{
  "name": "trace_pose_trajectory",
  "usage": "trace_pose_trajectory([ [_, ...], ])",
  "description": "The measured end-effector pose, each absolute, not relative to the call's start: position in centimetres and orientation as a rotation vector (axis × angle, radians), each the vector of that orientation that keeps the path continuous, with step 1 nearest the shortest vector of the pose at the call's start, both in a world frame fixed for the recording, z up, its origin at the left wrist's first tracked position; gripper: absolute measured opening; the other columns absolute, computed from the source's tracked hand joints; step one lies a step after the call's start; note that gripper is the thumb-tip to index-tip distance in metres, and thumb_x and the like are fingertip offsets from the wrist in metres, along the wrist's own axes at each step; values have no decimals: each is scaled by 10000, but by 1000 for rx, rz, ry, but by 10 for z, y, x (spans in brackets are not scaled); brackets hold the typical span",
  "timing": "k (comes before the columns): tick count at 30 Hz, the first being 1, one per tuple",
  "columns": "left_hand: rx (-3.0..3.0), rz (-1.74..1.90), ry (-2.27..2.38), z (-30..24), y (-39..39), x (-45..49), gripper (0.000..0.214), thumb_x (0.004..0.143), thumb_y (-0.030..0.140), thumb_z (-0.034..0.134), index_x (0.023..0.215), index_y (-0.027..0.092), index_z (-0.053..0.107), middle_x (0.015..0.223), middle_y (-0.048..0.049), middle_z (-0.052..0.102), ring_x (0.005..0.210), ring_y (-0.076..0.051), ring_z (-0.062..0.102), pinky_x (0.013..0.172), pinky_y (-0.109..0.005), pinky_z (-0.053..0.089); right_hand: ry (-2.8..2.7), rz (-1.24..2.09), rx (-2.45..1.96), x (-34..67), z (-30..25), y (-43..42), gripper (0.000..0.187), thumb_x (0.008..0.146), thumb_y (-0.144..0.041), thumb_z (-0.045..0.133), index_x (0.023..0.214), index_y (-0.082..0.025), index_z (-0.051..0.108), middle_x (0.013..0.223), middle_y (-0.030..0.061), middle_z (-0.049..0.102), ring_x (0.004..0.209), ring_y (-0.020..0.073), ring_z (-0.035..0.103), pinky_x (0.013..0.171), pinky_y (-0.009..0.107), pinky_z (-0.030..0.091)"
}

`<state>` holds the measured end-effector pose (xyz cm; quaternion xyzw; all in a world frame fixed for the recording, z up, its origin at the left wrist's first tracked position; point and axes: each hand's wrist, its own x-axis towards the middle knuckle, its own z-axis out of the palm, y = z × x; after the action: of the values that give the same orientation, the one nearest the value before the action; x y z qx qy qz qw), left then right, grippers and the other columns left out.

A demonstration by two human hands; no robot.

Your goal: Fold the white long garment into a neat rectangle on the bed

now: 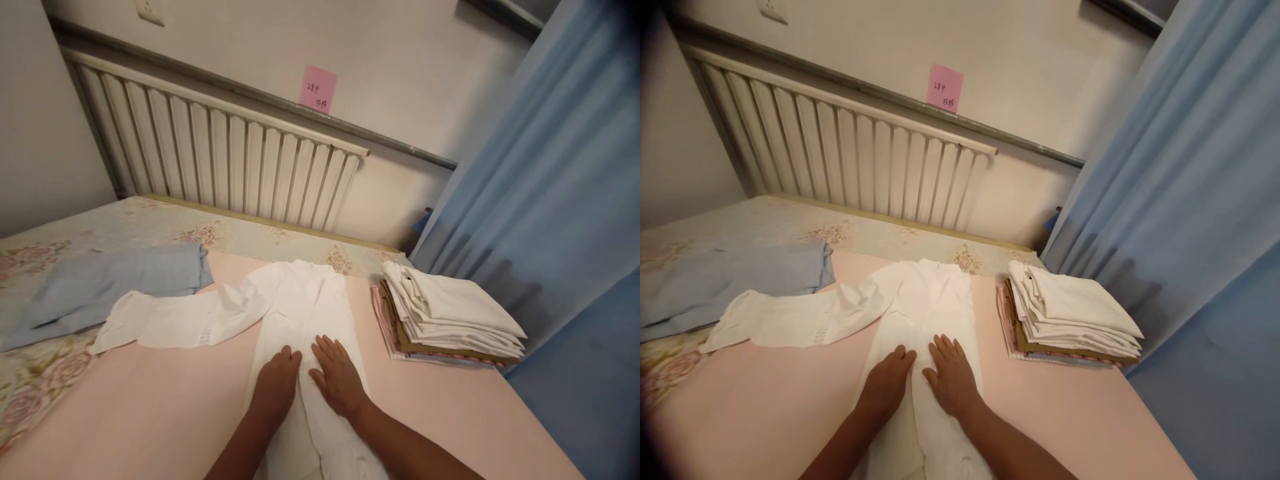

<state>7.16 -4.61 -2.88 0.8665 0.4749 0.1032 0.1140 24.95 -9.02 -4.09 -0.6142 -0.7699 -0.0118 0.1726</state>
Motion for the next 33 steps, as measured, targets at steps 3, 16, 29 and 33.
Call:
trace_pose_trajectory([
  [3, 2520, 317, 1425, -32, -46, 72, 244, 903, 157, 305, 960, 213, 536, 957, -52, 555, 829, -176, 540, 689, -286, 368, -2189, -20, -1735, 250, -42, -90, 462, 927, -329, 456, 1365, -181, 453, 1447, 96, 426, 1375, 255, 316, 1138, 507, 252],
  [16, 1428, 765, 1044, -7, -16, 12, 30, 750, 204, 441, 731, 219, 459, 599, 72, 416, 564, -105, 415, 551, -214, 309, -2189, -62, -1724, 251, -45, -89, 447, 912, -283, 478, 1345, -174, 471, 1433, 90, 446, 1358, 255, 348, 1128, 509, 282],
  [29, 1456, 876, 1200, 24, -9, -38, 139, 663, 353, 490, 704, 222, 511, 685, 40, 522, 707, -173, 497, 620, -251, 385, -2219, -155, -1692, 255, -53, -88, 434, 922, -270, 463, 1346, -179, 470, 1416, 84, 469, 1354, 244, 361, 1116, 507, 315],
  [33, 1594, 755, 1217, 18, -12, -47, 159, 682, 379, 518, 735, 229, 514, 723, 40, 550, 737, -178, 509, 649, -258, 396, -2220, -175, -1688, 256, -56, -87, 426, 932, -275, 447, 1343, -169, 471, 1415, 91, 469, 1351, 243, 366, 1114, 507, 317],
])
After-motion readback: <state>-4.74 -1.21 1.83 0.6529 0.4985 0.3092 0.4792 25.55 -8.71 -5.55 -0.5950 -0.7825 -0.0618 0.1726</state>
